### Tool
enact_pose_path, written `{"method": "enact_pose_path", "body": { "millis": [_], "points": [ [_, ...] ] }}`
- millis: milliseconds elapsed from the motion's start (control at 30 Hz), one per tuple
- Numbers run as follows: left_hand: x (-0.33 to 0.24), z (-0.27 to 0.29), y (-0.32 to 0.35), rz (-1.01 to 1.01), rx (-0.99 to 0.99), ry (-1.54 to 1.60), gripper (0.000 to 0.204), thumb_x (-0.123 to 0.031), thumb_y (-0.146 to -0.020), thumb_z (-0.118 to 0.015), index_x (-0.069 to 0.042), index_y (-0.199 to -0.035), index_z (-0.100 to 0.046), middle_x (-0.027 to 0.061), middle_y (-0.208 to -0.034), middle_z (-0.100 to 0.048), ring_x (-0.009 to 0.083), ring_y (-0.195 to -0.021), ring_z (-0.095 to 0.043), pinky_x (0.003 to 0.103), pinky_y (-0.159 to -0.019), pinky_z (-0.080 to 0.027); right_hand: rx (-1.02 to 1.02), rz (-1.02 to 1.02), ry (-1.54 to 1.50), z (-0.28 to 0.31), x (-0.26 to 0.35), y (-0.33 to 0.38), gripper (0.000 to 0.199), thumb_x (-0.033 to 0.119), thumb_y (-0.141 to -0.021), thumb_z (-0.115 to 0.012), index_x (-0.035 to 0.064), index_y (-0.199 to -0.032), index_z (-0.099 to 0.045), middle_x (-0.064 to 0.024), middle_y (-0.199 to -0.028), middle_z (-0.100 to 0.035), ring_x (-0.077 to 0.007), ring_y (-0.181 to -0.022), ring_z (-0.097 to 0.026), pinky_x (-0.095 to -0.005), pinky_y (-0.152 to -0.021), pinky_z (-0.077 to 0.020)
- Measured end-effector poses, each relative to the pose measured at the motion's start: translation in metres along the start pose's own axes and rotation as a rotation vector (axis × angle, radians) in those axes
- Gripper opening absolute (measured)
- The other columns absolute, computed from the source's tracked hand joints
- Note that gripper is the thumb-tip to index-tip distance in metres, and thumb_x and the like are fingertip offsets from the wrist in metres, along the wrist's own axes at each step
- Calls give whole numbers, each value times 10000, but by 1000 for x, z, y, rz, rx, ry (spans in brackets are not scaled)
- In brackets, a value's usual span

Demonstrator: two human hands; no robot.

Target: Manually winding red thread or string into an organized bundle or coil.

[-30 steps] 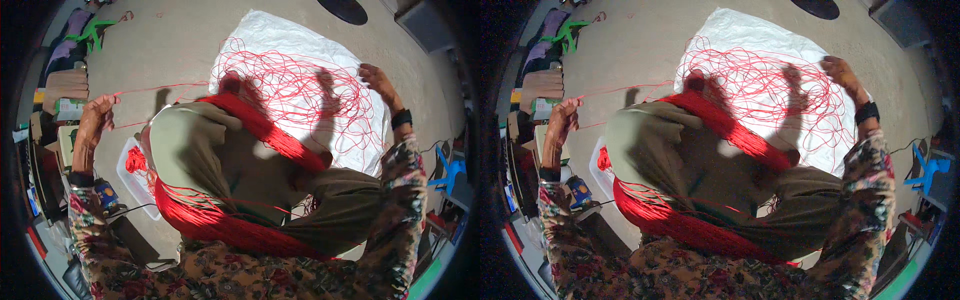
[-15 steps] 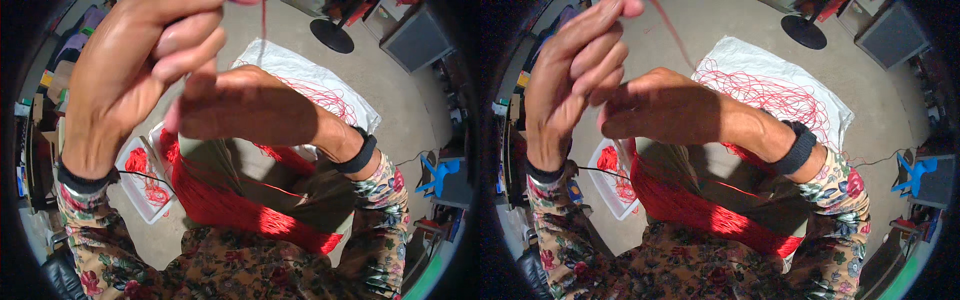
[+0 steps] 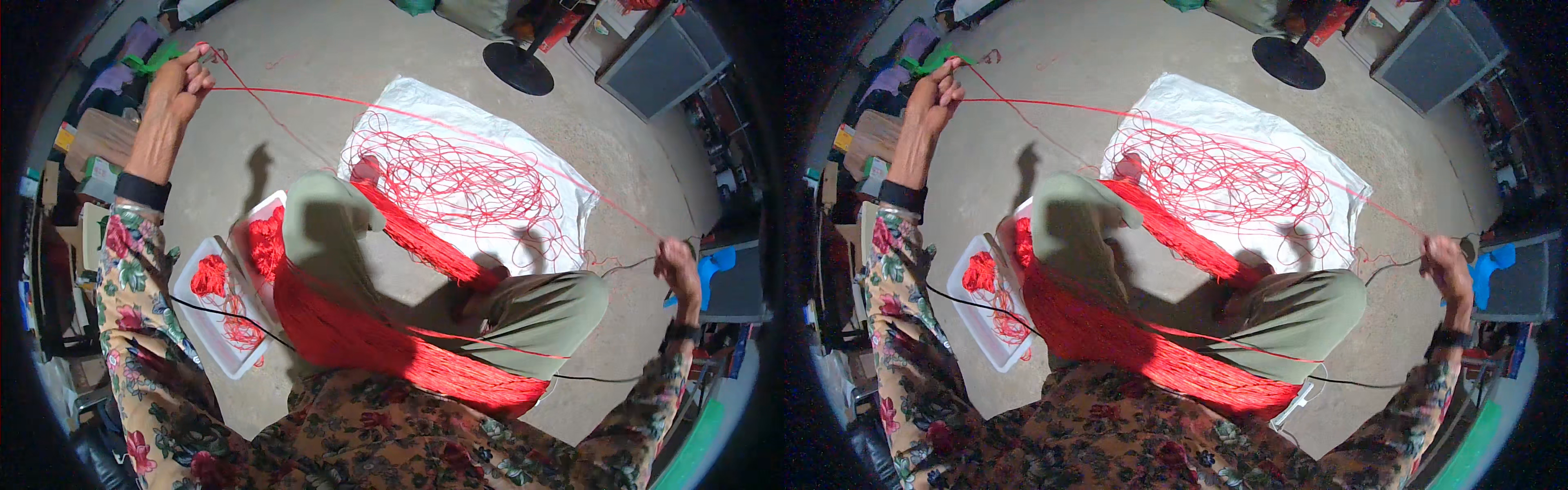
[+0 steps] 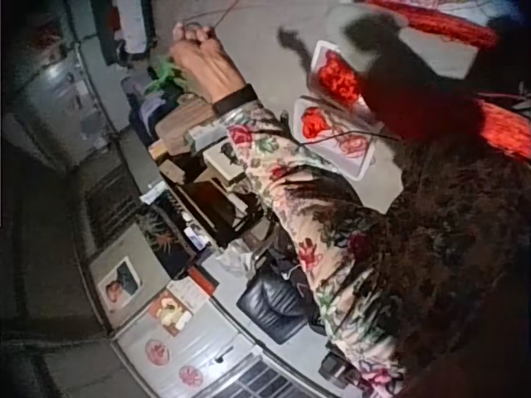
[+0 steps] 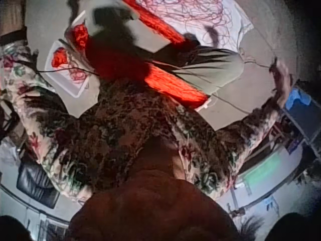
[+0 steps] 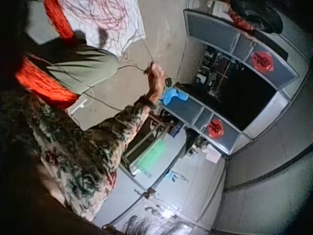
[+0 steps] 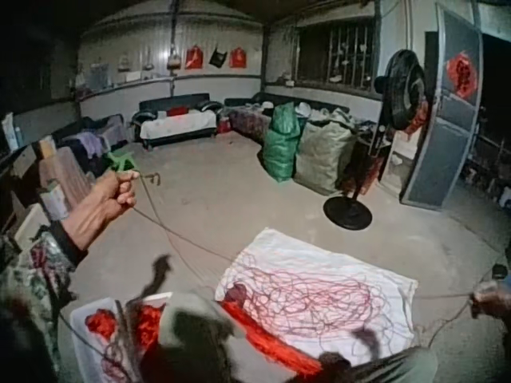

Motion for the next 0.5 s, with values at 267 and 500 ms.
{"method": "enact_pose_path", "body": {
  "millis": [267,500],
  "points": [
    [138,-144,-42,225,351,-472,260,-311,-912,-656,-70,-1010,-653,36,-904,-641,160,-675,-572,263,-668,-501,-385,-108,-418,68,-146,4,361,306,-945,-646,23,-1167,-613,63,-613,-300,-68,-544,-323,-278,-545,-308],
    [194,-284,83,420,807,-385,305,-238,-946,-655,6,-1126,-622,64,-828,-648,125,-731,-589,294,-628,-532,42,-93,-851,-156,-7,-174,256,255,-1019,-536,30,-1141,-557,79,-642,-294,-61,-573,-302,-225,-622,-380]
  ]
}}
Point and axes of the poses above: each hand's wrist, its own y-axis away from the middle knuckle, its own z-axis out of the back of the hand, x = y × z, the point moved 5 cm from there along -y, towards the middle knuckle
